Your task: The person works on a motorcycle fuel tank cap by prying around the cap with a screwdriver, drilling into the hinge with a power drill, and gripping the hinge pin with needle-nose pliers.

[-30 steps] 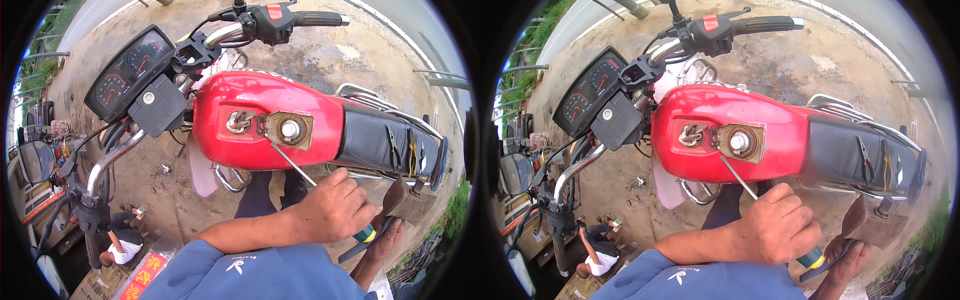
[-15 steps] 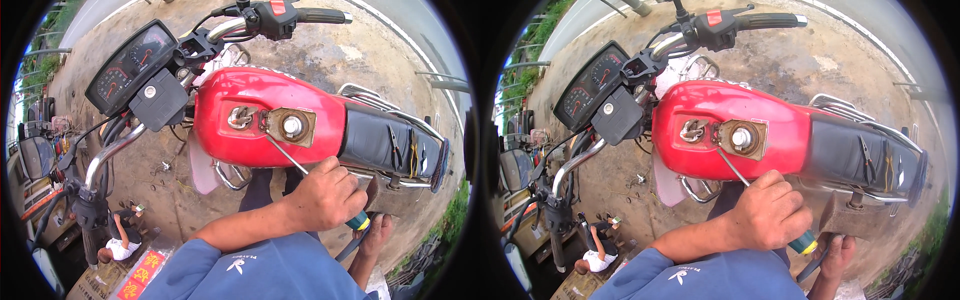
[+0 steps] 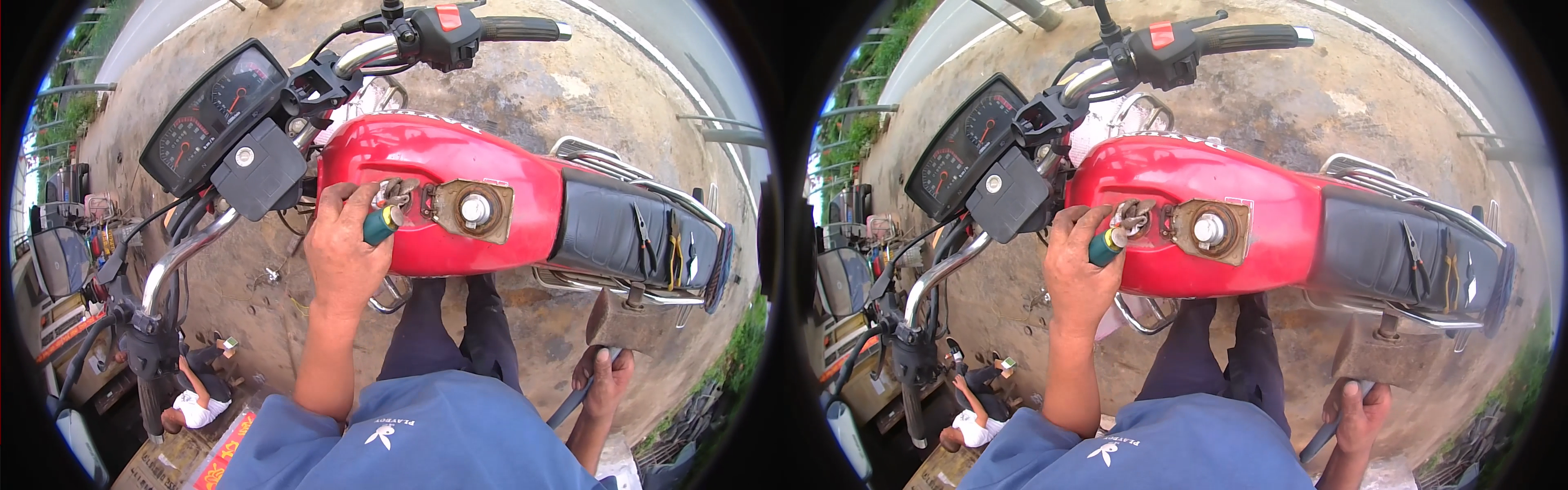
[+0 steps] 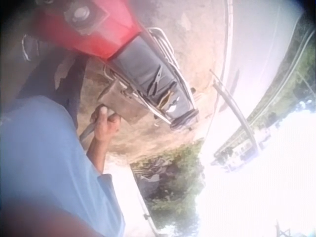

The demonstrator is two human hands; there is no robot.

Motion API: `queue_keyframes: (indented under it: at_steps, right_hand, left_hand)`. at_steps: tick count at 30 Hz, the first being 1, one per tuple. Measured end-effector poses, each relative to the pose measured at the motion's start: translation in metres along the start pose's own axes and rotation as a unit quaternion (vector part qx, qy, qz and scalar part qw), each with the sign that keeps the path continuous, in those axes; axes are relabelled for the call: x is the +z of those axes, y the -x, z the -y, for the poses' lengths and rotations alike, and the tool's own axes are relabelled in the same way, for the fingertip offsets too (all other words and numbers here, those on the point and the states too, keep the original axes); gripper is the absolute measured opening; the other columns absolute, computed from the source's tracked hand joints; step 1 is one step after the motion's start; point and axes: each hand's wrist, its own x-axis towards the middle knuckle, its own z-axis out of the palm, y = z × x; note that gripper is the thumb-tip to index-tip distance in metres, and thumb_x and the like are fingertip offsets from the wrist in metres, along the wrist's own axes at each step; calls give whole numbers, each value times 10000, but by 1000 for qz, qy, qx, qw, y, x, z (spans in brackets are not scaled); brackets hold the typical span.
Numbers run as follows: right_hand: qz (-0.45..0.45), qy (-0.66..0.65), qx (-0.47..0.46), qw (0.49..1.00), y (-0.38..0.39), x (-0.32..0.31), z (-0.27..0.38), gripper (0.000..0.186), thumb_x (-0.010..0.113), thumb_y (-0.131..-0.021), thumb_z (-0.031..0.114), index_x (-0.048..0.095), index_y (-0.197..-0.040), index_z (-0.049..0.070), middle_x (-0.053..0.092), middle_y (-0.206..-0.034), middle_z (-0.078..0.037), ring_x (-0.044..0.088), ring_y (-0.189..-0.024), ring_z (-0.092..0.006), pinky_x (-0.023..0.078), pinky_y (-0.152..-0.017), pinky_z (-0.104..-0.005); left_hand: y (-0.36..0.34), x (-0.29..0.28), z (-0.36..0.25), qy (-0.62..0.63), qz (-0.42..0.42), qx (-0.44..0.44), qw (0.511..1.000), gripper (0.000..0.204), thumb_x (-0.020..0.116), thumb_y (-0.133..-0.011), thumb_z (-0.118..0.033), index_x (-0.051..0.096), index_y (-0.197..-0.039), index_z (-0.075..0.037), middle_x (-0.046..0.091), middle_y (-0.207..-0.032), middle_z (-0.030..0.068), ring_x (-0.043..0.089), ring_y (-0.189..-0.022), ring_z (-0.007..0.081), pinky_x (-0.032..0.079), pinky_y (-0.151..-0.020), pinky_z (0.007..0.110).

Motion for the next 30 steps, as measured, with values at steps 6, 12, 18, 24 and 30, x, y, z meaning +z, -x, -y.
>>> queue_keyframes:
  at_steps: [6, 12, 18, 24, 30]
  right_hand:
    - [-2, 12, 5, 1000, -2, 0, -5, 409, 673, -1019, 306, 474, -1165, -21, 491, -625, -38, 469, -438, -111, 401, -397, -263]
    - [10, 15, 20, 1000, -7, 5, -10, 381, 668, -1022, 297, 492, -1127, -24, 504, -622, -44, 476, -440, -118, 410, -409, -266]
    - [24, 18, 20, 999, -6, 0, -12, 335, 643, -1030, 262, 504, -1110, -33, 524, -628, -53, 497, -449, -121, 419, -418, -268]
    - [14, 11, 35, 999, -9, 3, -12, 346, 651, -1027, 276, 511, -1102, -32, 532, -639, -54, 506, -453, -123, 424, -426, -265]
    - [17, 26, 53, 998, -6, -11, -24, 337, 657, -1025, 286, 522, -1062, -22, 534, -648, -50, 511, -459, -121, 431, -432, -265]
  left_hand:
    - [10, 19, 28, 11, 41, 77, 996, 394, 809, -704, -103, 732, -1090, -91, 676, -1003, 114, 680, -864, 348, 557, -755, 449]
    - [25, 22, 16, 55, 52, 102, 992, 258, 776, -723, -58, 717, -974, -60, 671, -937, 118, 676, -783, 312, 551, -695, 408]
    - [10, 22, 17, 29, 10, 65, 997, 315, 795, -754, -74, 724, -1060, -57, 672, -1025, 135, 694, -858, 334, 564, -753, 416]
    - [15, 31, 16, 53, 22, 51, 997, 320, 790, -751, -59, 730, -1065, -49, 687, -958, 138, 701, -837, 321, 571, -761, 385]
    - [36, 20, -2, 71, -6, 48, 996, 362, 791, -748, -38, 733, -1105, -48, 677, -922, 149, 680, -785, 300, 555, -721, 384]
